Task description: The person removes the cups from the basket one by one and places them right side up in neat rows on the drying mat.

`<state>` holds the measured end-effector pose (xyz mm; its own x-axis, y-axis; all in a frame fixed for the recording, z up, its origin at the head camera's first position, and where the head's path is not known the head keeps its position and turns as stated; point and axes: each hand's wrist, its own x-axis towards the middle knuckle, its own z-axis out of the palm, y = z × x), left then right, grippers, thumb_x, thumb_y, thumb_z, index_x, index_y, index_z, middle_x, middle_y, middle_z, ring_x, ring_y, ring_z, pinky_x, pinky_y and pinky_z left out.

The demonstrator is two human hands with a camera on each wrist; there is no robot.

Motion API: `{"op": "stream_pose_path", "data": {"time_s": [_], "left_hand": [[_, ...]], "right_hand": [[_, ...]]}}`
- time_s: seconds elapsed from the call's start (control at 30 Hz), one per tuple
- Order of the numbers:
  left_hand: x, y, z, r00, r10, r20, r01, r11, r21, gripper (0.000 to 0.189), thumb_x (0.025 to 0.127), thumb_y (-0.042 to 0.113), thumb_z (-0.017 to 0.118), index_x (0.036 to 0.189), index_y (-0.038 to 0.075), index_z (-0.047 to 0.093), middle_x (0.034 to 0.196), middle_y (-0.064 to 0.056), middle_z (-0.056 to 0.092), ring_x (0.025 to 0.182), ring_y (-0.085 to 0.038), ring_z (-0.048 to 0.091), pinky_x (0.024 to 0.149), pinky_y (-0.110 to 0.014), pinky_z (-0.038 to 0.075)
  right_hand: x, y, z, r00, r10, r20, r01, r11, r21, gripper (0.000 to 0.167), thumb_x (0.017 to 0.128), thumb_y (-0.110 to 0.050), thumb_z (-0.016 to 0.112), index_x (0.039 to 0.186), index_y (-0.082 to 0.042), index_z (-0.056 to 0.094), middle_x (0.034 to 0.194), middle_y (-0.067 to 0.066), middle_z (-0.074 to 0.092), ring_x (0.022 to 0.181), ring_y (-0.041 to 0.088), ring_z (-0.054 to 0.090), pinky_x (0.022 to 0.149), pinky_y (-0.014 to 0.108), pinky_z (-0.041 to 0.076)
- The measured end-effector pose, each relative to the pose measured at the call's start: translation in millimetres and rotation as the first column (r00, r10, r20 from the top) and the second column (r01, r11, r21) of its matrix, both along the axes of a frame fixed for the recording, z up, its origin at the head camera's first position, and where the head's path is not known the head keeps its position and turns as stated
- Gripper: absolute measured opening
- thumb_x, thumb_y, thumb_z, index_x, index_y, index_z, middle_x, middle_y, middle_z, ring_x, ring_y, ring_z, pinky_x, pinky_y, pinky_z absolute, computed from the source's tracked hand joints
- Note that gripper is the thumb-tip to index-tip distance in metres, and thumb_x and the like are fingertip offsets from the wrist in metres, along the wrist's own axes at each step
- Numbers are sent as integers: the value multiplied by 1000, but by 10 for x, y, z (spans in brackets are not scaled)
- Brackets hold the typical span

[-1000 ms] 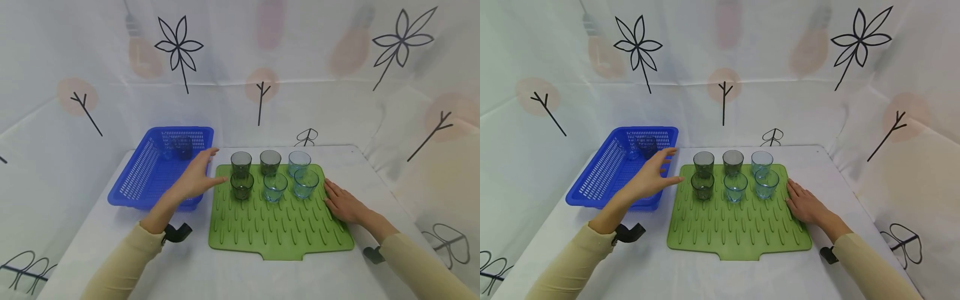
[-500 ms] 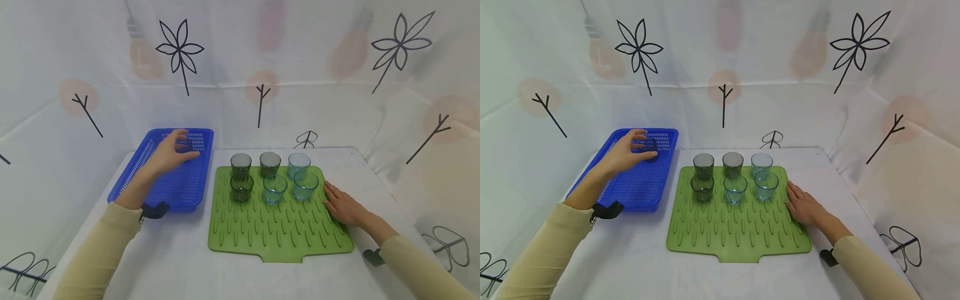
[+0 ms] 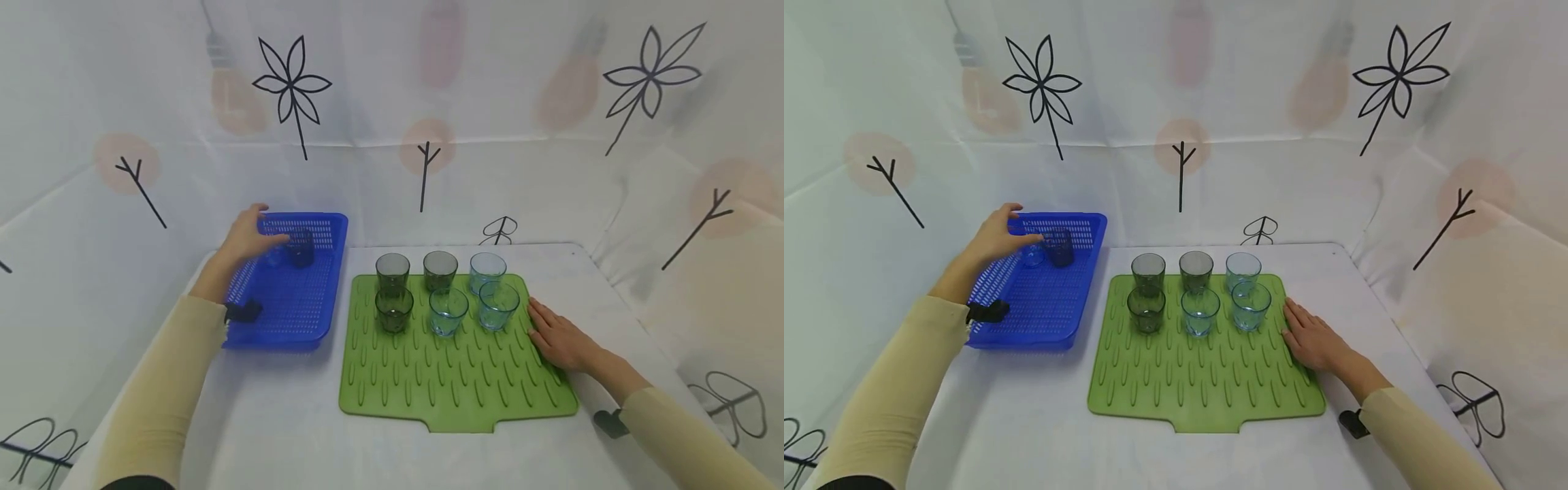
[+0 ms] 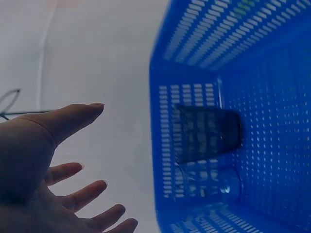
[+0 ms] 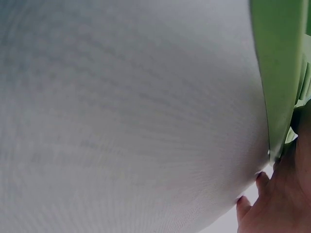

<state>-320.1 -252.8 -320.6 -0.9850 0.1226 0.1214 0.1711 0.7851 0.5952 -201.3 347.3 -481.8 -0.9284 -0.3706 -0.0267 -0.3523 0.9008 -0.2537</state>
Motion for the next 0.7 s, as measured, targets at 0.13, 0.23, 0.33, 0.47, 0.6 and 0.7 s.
{"op": "stream_pose_path", "data": {"time_s": [0.13, 0.23, 0.33, 0.47, 0.6, 0.7], "left_hand": [[-128, -97, -56, 999, 26, 20, -25, 998, -56, 90, 93, 22, 73, 155, -13, 18, 152, -44, 26, 142, -58, 27, 119, -66, 23], [-221, -153, -116, 997, 57, 55, -53, 997, -63, 94, 92, 22, 74, 156, -12, 14, 154, -44, 21, 144, -59, 23, 119, -67, 22], [-317, -211, -195, 995, 68, 71, -63, 996, -61, 98, 91, 22, 76, 156, -13, 12, 154, -45, 20, 145, -58, 21, 120, -66, 22], [-407, -272, -321, 989, 90, 122, -85, 995, -46, 102, 89, 21, 77, 155, -16, 8, 154, -47, 17, 145, -60, 19, 120, -66, 20], [-427, -298, -427, 968, 124, 217, -115, 992, -53, 106, 91, 24, 75, 155, -15, 1, 156, -47, 7, 147, -62, 10, 120, -68, 15], [-427, -307, -483, 958, 134, 253, -121, 990, -66, 107, 93, 27, 73, 155, -16, -3, 157, -47, 2, 147, -62, 4, 120, -69, 12]], "right_hand": [[22, -7, 16, 1000, 2, -20, -2, 1000, -5, 59, 109, -19, 45, 151, 19, 27, 160, 36, 22, 146, 54, 26, 115, 67, 28], [30, -3, 17, 999, 7, -46, -7, 1000, -4, 59, 108, -18, 46, 150, 19, 29, 159, 36, 24, 145, 54, 28, 113, 66, 30], [27, 13, -1, 997, 10, -70, -11, 1000, -14, 59, 109, -19, 45, 150, 19, 29, 158, 36, 25, 144, 54, 29, 112, 67, 31], [9, 41, -42, 996, 19, -92, -23, 999, -37, 59, 109, -21, 43, 150, 18, 29, 158, 36, 26, 143, 55, 29, 111, 68, 31], [-8, 60, -67, 997, 25, -76, -28, 999, -34, 60, 110, -22, 42, 151, 19, 28, 159, 36, 24, 144, 55, 27, 112, 69, 28], [-29, 70, -91, 999, 19, -48, -20, 1000, -12, 60, 110, -22, 41, 151, 19, 26, 161, 36, 21, 146, 55, 25, 115, 68, 26]]}}
